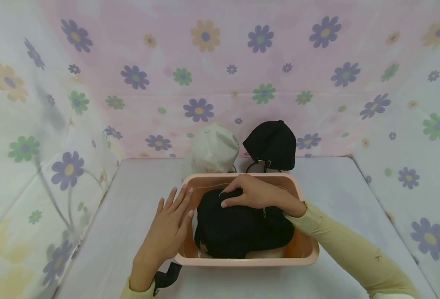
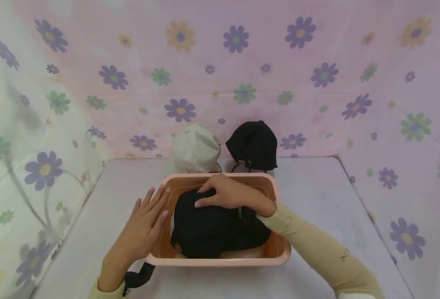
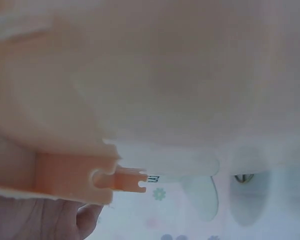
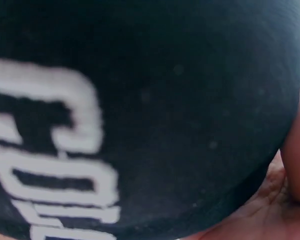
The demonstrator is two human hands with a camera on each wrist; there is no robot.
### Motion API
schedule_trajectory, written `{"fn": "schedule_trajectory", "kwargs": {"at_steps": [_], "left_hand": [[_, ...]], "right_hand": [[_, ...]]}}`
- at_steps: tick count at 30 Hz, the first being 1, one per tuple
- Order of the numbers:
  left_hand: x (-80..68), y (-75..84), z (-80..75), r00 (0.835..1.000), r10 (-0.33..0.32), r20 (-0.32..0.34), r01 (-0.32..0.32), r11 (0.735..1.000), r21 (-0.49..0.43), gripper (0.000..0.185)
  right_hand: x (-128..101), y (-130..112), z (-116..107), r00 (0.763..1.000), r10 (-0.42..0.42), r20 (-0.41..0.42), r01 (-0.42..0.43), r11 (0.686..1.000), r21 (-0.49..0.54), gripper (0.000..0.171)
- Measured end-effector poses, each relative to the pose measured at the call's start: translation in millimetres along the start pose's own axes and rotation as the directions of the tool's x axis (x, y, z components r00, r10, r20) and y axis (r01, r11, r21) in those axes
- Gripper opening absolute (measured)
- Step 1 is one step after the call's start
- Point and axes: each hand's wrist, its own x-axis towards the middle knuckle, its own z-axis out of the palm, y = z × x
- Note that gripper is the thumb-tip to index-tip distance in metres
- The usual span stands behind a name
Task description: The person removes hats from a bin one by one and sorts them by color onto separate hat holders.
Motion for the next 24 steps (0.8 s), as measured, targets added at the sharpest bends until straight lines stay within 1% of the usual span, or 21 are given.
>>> {"fn": "schedule_trajectory", "kwargs": {"at_steps": [6,12,20,24], "left_hand": [[0.8,0.5,-0.4,1.0,-0.001,0.003,0.001,1.0,0.029,0.056],[0.5,1.1,0.9,1.0,-0.001,0.013,0.0,0.999,0.053,0.057],[-1.3,2.0,-0.2,1.0,-0.002,0.016,0.002,1.0,0.03,0.057],[-0.6,2.3,0.1,1.0,-0.006,0.017,0.005,1.0,0.029,0.057]], "right_hand": [[-4.4,0.1,-3.3,0.999,-0.03,-0.032,0.03,0.999,0.029,0.033],[-12.9,-6.3,-8.7,0.997,-0.052,-0.066,0.052,0.999,-0.001,0.034],[-23.5,-10.9,-16.8,0.992,-0.064,-0.111,0.065,0.998,0.004,0.036],[-30.3,-16.0,-23.5,0.986,-0.057,-0.16,0.056,0.998,-0.007,0.036]]}}
